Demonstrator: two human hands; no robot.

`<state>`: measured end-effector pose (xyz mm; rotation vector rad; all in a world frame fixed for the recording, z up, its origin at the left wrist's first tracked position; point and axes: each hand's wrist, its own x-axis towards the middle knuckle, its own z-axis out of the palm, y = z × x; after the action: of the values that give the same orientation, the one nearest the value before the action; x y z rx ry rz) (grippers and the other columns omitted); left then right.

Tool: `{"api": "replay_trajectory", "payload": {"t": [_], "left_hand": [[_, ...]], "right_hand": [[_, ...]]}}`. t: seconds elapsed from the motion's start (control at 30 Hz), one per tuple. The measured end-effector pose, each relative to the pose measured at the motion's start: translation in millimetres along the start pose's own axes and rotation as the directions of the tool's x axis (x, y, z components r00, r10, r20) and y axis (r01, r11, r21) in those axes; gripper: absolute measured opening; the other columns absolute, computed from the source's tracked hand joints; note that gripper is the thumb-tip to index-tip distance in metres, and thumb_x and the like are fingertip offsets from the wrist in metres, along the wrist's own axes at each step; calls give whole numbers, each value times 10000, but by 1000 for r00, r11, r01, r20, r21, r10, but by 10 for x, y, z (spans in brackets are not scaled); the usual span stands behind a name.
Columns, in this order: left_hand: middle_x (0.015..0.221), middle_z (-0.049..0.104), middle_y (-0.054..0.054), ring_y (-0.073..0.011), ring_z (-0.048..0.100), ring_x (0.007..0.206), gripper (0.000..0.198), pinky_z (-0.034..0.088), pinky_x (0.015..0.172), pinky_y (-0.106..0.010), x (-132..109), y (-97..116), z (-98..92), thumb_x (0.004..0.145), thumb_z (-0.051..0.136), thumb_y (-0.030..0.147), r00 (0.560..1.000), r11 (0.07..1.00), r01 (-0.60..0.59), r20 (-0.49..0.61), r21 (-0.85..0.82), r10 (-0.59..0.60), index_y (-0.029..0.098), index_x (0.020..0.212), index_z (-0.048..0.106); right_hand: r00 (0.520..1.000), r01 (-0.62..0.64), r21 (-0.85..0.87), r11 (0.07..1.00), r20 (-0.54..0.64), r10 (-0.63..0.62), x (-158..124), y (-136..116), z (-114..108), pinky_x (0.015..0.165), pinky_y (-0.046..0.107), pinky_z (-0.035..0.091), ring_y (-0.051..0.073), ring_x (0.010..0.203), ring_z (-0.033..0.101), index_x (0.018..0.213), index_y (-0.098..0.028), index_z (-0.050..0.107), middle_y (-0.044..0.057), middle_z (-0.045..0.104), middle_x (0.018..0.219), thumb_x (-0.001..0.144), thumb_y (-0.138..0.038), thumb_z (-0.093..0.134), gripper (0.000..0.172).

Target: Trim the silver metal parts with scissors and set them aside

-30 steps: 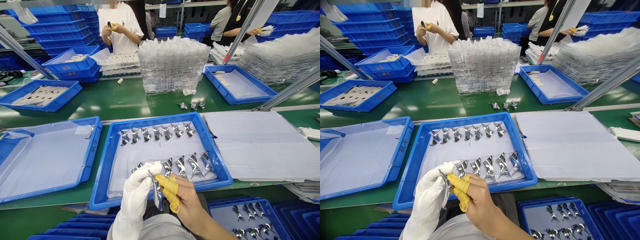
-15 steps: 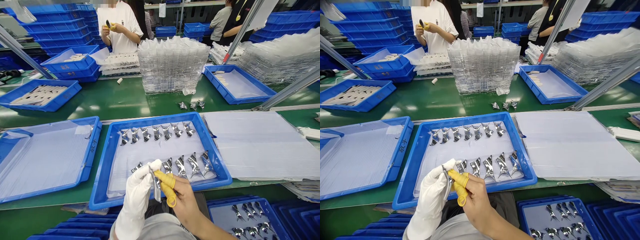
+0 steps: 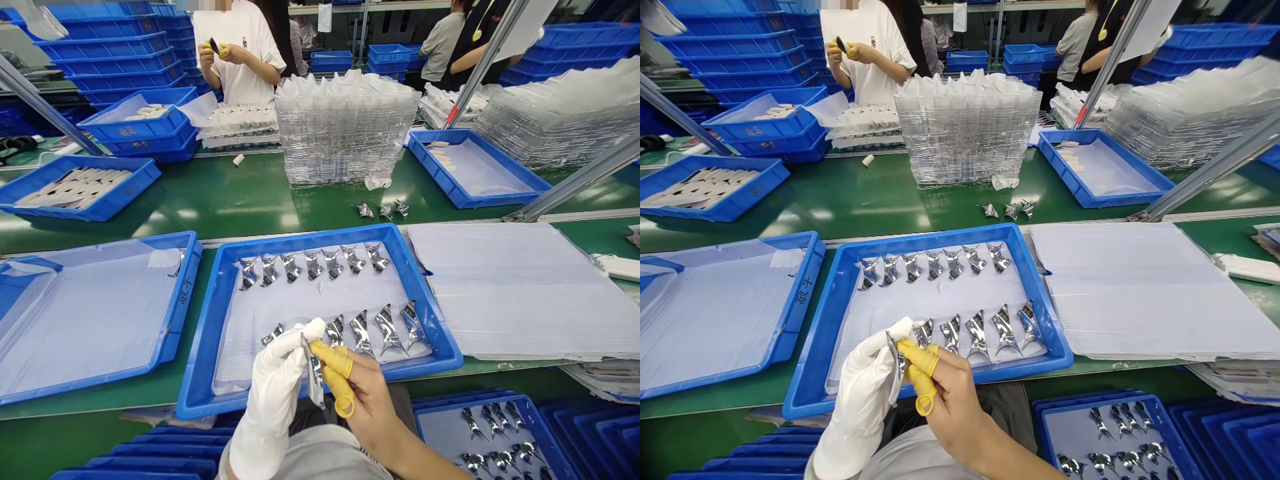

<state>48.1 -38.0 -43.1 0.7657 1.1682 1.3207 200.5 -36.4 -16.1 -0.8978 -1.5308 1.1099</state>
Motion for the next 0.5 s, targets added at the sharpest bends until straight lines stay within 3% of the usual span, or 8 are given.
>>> {"api": "replay_trajectory", "payload": {"t": [0.13, 0.3, 0.4, 0.5], "left_hand": [[1138, 812, -108, -295, 743, 1130, 283, 539, 1081, -429, -3, 37, 32, 836, 809, 417, 998, 998, -62, 18, -25, 63, 254, 1065, 842], [1057, 834, -64, -236, 760, 1053, 211, 608, 942, -329, -5, 118, 90, 824, 830, 378, 985, 984, -172, -9, -54, 172, 293, 1016, 847], [1059, 835, -52, -204, 767, 1017, 216, 610, 915, -282, -6, 165, 126, 806, 848, 369, 987, 987, -146, -83, -60, 141, 298, 1011, 843], [1049, 835, -60, -180, 776, 928, 268, 616, 849, -243, -11, 187, 157, 770, 876, 394, 985, 992, -91, -152, -85, 78, 275, 1007, 841]], "right_hand": [[999, 33, -42, 999, -38, -34, 18, -5, 5, 515, 254, 420, 153, 577, 468, 1107, -227, 798, 3, 572, 670, 978, -130, 493, 345], [988, 56, -98, 994, -141, -70, -38, 74, 19, 517, 235, 488, 146, 589, 553, 1203, -237, 733, 15, 640, 764, 1003, -174, 536, 287], [972, 173, -236, 956, -118, -205, -87, 151, 18, 481, 235, 507, 148, 575, 583, 1205, -229, 713, 47, 683, 836, 1025, -239, 575, 227], [931, 319, -409, 855, -35, -364, -119, 225, 18, 569, 277, 591, 189, 666, 690, 1177, -191, 692, 100, 747, 904, 1031, -216, 573, 190]]}}
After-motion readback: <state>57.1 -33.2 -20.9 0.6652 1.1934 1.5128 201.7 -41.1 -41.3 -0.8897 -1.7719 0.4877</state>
